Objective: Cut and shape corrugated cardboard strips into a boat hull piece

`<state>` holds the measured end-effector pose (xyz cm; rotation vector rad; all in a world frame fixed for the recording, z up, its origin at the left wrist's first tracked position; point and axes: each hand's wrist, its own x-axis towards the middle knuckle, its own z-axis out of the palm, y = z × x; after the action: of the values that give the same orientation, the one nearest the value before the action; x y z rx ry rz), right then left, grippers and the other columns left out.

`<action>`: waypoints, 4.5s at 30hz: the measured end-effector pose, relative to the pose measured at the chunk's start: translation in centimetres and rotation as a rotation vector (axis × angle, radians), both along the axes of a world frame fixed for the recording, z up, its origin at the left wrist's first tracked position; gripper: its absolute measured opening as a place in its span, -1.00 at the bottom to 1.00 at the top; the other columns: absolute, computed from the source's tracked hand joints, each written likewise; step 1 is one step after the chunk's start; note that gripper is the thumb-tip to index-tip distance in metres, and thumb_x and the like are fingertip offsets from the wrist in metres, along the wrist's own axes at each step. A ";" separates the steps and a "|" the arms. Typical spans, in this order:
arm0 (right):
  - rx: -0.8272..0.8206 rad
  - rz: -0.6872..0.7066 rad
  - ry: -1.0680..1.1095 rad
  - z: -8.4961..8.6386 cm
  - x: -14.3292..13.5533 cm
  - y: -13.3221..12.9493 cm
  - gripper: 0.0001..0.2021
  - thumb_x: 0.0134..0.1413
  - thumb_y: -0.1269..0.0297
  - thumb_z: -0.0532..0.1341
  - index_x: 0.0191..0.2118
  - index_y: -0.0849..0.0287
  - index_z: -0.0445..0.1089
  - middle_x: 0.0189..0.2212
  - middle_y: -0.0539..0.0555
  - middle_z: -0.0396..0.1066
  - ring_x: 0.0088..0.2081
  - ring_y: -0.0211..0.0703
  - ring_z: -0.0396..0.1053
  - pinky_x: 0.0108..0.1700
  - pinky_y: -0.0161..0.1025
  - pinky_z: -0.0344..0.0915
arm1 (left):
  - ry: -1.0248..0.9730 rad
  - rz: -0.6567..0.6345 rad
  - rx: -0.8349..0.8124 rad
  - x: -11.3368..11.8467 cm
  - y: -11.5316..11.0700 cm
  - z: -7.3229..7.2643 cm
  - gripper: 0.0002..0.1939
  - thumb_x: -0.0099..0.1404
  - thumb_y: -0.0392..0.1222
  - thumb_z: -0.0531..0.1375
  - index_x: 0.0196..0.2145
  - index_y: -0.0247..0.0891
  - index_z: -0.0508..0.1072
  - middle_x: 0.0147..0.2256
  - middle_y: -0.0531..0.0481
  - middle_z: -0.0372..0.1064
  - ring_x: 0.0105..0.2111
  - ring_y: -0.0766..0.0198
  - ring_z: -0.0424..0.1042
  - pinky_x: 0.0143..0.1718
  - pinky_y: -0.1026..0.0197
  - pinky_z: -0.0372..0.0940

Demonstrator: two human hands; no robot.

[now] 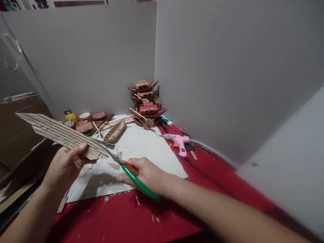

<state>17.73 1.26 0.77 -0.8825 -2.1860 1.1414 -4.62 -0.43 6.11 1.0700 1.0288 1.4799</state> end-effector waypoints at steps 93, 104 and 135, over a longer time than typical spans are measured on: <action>0.225 -0.013 -0.100 1.2 0.2 0.0 -0.49 0.13 -0.21 -0.05 -0.29 0.21 0.25 -0.43 0.07 0.31 -0.44 -0.22 0.21 -0.36 -0.28 0.15 | 0.114 0.148 0.071 2.6 -0.8 -2.9 -0.81 0.10 -0.16 0.31 -0.32 -0.25 0.46 -0.42 0.06 0.48 -0.45 0.30 0.44 -0.35 0.27 0.33; 0.159 0.016 -0.041 0.9 0.1 -0.5 -0.52 0.09 -0.21 0.02 -0.39 0.20 0.22 -0.52 0.00 0.27 -0.50 -0.28 0.17 -0.44 -0.35 0.10 | 0.190 0.098 0.106 2.9 -1.2 -2.9 -0.78 0.07 -0.17 0.33 -0.29 -0.23 0.50 -0.30 0.03 0.51 -0.30 0.25 0.45 -0.18 0.23 0.30; 0.242 -0.109 -0.190 0.3 -0.3 -1.2 -0.57 -0.03 -0.18 0.17 -0.39 0.16 0.23 -0.58 -0.04 0.23 -0.54 -0.28 0.09 -0.44 -0.33 0.03 | 0.059 0.142 0.161 3.0 -1.2 -2.2 -0.78 0.10 -0.11 0.31 -0.28 -0.20 0.49 -0.50 0.14 0.40 -0.55 0.44 0.35 -0.50 0.43 0.25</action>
<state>17.38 0.11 1.04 -1.0223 -2.3336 0.7479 -1.66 -1.60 3.95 1.1801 1.0593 1.6776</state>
